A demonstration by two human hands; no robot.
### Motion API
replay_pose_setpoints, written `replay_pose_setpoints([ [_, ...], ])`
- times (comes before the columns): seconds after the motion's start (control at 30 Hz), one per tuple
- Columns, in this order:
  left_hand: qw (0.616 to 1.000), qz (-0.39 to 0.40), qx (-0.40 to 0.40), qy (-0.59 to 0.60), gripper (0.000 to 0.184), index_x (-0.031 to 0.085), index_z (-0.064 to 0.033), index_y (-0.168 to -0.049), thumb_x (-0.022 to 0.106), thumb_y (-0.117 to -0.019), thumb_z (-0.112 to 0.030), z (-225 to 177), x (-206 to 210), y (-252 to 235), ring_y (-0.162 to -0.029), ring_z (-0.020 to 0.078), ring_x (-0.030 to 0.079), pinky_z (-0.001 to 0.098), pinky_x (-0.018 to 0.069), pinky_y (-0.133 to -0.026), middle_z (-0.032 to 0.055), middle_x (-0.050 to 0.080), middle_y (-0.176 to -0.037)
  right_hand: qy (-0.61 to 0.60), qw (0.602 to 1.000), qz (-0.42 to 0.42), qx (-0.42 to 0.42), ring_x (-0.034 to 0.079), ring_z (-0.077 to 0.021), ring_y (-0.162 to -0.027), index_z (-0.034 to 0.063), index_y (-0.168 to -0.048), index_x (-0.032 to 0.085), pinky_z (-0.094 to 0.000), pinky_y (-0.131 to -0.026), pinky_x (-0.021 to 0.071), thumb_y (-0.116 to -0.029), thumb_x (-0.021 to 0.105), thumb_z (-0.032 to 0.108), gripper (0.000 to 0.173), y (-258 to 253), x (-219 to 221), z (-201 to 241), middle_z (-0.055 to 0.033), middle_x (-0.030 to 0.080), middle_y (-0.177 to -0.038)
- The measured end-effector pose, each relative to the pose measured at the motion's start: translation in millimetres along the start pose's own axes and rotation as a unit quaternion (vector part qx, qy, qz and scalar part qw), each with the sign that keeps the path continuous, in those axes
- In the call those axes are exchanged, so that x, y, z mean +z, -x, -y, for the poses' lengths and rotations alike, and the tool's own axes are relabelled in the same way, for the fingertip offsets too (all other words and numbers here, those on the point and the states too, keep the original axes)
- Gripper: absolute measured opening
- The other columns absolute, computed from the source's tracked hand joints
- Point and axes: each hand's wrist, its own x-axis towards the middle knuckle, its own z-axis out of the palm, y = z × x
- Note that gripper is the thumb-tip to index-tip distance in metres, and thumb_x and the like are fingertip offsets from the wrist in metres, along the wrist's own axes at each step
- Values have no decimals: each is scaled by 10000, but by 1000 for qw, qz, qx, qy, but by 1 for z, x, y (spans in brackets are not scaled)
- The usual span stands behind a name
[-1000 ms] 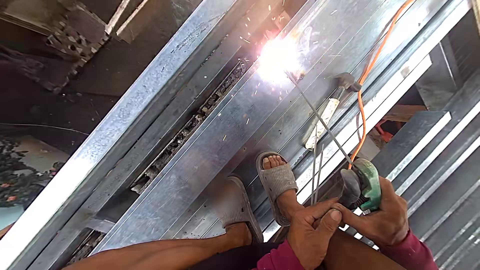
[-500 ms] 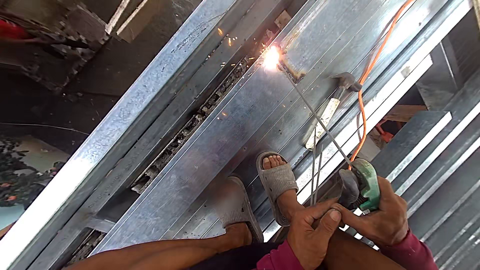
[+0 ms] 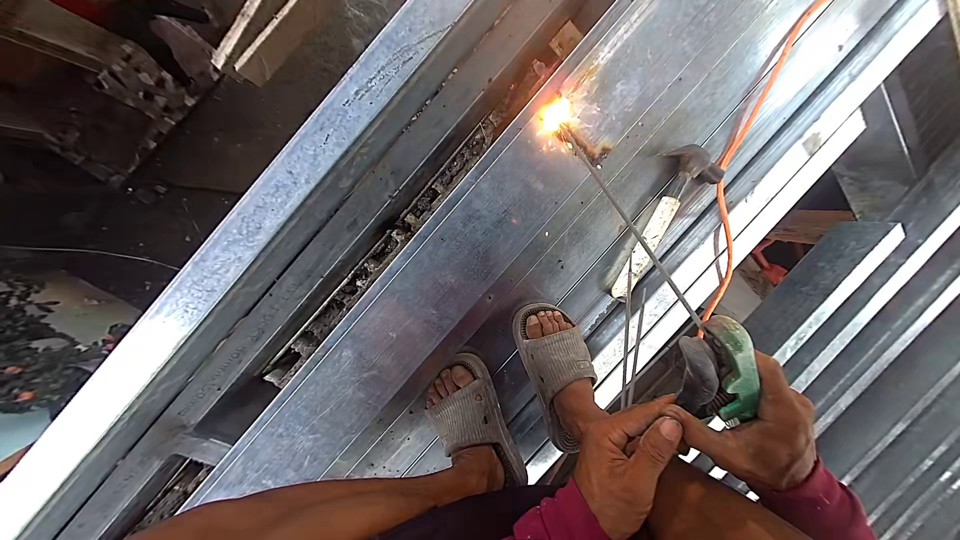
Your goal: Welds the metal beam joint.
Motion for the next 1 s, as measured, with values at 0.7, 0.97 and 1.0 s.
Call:
replay_pose_setpoints([
  [0.7, 1000, -4, -1, 2, 305, 695, 105, -1177, 569, -1046, -139, 2, 0, 1, -1128, 106, 696, 278, 539, -1022, 146, 738, -1195, 7, 1000, -1, 1, 663, -2, -800, -8, -1221, 591, -182, -681, 536, -749, 755, 688, 857, 0, 0, 0, -104, 720, -902],
  [0.97, 1000, -6, 5, 7, 294, 702, 98, -1170, 565, -1046, -131, 2, 0, -1, -1101, 94, 701, 272, 547, -1003, 136, 745, -1175, 8, 1000, -1, 4, 658, 4, -798, -4, -1216, 590, -174, -682, 533, -746, 754, 689, 853, 0, 1, -1, -97, 717, -896],
  [1.0, 1000, -6, 4, 6, 294, 703, 97, -1169, 564, -1047, -130, 2, 0, -1, -1096, 90, 702, 270, 548, -999, 134, 746, -1172, 9, 1000, -3, 4, 657, 5, -793, -7, -1212, 592, -172, -680, 532, -746, 755, 688, 852, 0, 1, -1, -97, 717, -891],
])
